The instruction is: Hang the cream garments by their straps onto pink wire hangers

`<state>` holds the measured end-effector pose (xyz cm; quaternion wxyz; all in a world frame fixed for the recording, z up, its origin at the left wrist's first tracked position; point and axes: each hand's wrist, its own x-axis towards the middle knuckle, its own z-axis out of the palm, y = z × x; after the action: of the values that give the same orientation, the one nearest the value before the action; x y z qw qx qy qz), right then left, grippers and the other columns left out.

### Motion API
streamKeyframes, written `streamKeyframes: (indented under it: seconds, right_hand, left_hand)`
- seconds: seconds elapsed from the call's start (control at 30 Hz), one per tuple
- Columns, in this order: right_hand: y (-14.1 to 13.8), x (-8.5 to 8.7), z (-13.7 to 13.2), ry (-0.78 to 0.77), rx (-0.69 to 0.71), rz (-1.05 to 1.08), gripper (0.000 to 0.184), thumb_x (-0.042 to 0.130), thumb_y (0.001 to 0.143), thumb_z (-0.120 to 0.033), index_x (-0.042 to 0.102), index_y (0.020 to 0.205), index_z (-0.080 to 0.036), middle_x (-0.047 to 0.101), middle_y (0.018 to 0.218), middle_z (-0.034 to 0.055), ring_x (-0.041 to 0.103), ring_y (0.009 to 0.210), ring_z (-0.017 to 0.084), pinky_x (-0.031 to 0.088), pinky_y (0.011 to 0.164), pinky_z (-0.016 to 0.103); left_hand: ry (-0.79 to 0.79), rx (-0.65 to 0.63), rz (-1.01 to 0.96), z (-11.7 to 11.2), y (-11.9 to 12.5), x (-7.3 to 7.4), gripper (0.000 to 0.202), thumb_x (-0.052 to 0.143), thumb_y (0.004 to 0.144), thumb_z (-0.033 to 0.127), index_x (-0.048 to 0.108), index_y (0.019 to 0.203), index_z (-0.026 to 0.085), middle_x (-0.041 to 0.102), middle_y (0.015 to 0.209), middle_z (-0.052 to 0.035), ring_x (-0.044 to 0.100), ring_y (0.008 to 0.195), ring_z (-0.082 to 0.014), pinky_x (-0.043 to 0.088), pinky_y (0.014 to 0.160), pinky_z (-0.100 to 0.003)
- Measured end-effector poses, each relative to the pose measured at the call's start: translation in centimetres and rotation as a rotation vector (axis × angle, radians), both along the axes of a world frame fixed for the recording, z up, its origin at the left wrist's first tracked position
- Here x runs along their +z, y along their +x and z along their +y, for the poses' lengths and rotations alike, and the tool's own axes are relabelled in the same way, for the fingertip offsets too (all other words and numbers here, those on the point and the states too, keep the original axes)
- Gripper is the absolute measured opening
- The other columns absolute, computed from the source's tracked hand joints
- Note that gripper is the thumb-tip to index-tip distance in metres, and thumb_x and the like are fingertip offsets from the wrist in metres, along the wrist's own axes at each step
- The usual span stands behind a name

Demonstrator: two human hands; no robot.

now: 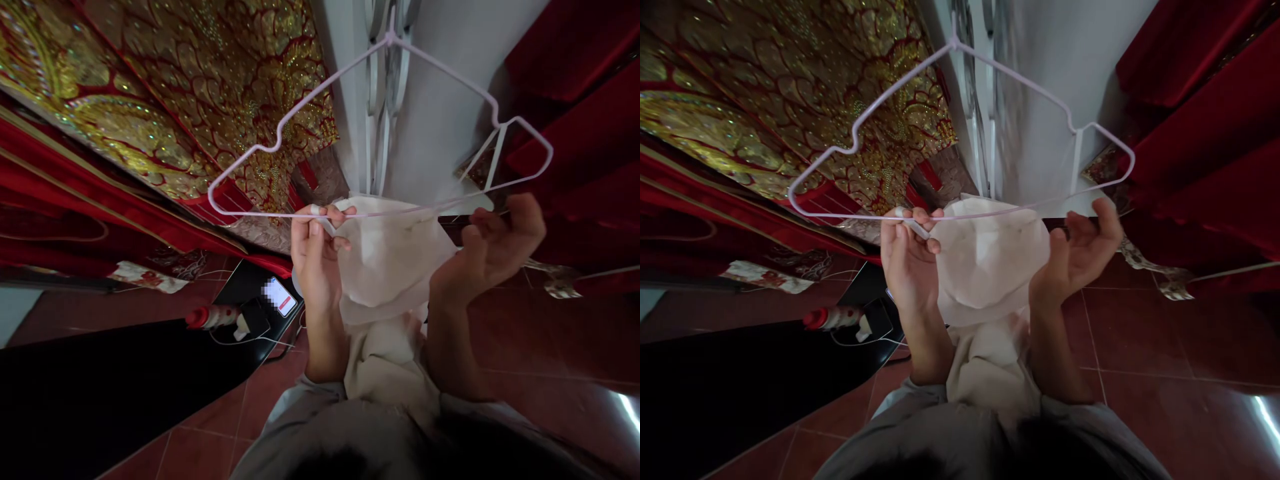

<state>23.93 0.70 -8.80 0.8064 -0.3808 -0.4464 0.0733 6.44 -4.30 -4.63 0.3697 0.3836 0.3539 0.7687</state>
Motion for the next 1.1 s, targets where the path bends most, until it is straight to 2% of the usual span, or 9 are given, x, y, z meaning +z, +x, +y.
streamKeyframes:
  seconds: [0.07, 0.2, 0.3, 0.4, 0.57, 0.73, 0.9, 1.0, 1.1]
  right_hand:
    - [0.9, -0.6, 0.7, -0.096, 0.109, 0.135, 0.056, 0.070, 0.076, -0.024, 0.076, 0.131, -0.034, 0.072, 0.129, 0.0055, 0.072, 0.105, 0.023, 0.059, 0.100, 0.047]
    - [1.6, 0.0, 0.4, -0.286, 0.381, 0.160, 0.035, 0.068, 0.087, -0.030, 0.078, 0.120, -0.026, 0.073, 0.091, 0.0014, 0.066, 0.078, 0.017, 0.058, 0.082, 0.039]
    - [1.1, 1.0, -0.2, -0.299, 0.391, 0.177, 0.022, 0.073, 0.087, -0.029, 0.077, 0.108, -0.025, 0.068, 0.092, -0.0004, 0.062, 0.084, 0.015, 0.053, 0.081, 0.032]
    - [1.0, 1.4, -0.1, -0.273, 0.355, 0.206, 0.031, 0.076, 0.077, -0.024, 0.074, 0.108, -0.026, 0.061, 0.093, -0.0018, 0.058, 0.089, 0.014, 0.049, 0.084, 0.030]
    - [1.2, 1.6, 0.7, -0.405, 0.473, 0.062, 0.025, 0.075, 0.076, -0.026, 0.069, 0.100, -0.024, 0.067, 0.108, 0.0004, 0.056, 0.083, 0.012, 0.047, 0.078, 0.029]
    - [1.2, 2.3, 1.0, -0.301, 0.382, 0.144, 0.015, 0.075, 0.076, -0.025, 0.061, 0.081, -0.021, 0.063, 0.080, -0.0034, 0.054, 0.071, 0.010, 0.045, 0.072, 0.026]
    - [2.4, 3.5, 0.1, -0.312, 0.476, -0.001, 0.020, 0.076, 0.083, -0.024, 0.068, 0.066, -0.020, 0.064, 0.061, -0.0016, 0.052, 0.056, 0.009, 0.038, 0.057, 0.026]
    - [3.1, 4.9, 0.2, -0.200, 0.521, -0.102, 0.013, 0.074, 0.080, -0.015, 0.085, 0.081, -0.023, 0.073, 0.066, 0.0006, 0.051, 0.052, 0.011, 0.035, 0.049, 0.027]
    - [3.6, 6.3, 1.7, -0.074, 0.543, -0.162, 0.051, 0.068, 0.079, -0.010, 0.087, 0.122, -0.031, 0.085, 0.108, 0.0033, 0.052, 0.055, 0.010, 0.039, 0.049, 0.029]
  left_hand:
    - [0.024, -0.029, -0.024, 0.2, 0.2, -0.2, 0.033, 0.080, 0.101, 0.057, 0.066, 0.112, 0.029, 0.067, 0.105, -0.0049, 0.075, 0.118, -0.0278, 0.059, 0.063, -0.023]
    - [0.090, 0.029, -0.007, 1.0, 0.4, -1.0, 0.036, 0.080, 0.101, 0.057, 0.064, 0.115, 0.027, 0.063, 0.104, -0.0039, 0.075, 0.115, -0.0251, 0.059, 0.064, -0.020]
    - [0.134, 0.080, 0.025, 1.5, 0.6, -1.4, 0.034, 0.079, 0.103, 0.054, 0.063, 0.115, 0.026, 0.063, 0.102, -0.0036, 0.076, 0.109, -0.0232, 0.058, 0.063, -0.018]
    - [0.157, 0.081, 0.024, 1.6, 0.7, -1.4, 0.028, 0.076, 0.106, 0.049, 0.063, 0.113, 0.026, 0.062, 0.100, -0.0031, 0.076, 0.104, -0.0210, 0.057, 0.061, -0.017]
    - [0.177, 0.058, -0.012, 1.7, 0.6, -1.2, 0.025, 0.079, 0.104, 0.043, 0.062, 0.111, 0.026, 0.062, 0.097, -0.0022, 0.075, 0.100, -0.0192, 0.053, 0.056, -0.015]
    - [0.143, 0.069, 0.003, 1.7, 0.4, -1.2, 0.029, 0.080, 0.103, 0.046, 0.060, 0.110, 0.026, 0.061, 0.095, -0.0023, 0.074, 0.096, -0.0187, 0.049, 0.052, -0.014]
    - [0.125, 0.160, 0.011, 2.1, 0.4, -1.4, 0.032, 0.079, 0.103, 0.048, 0.057, 0.111, 0.026, 0.061, 0.095, -0.0020, 0.075, 0.094, -0.0175, 0.039, 0.045, -0.013]
    - [0.129, 0.176, -0.005, 2.3, 0.4, -1.5, 0.028, 0.078, 0.104, 0.044, 0.058, 0.111, 0.025, 0.063, 0.095, -0.0022, 0.075, 0.094, -0.0166, 0.035, 0.043, -0.013]
    - [0.129, 0.180, -0.005, 2.4, 0.6, -1.3, 0.029, 0.078, 0.103, 0.044, 0.057, 0.111, 0.025, 0.064, 0.093, -0.0021, 0.076, 0.093, -0.0168, 0.031, 0.042, -0.013]
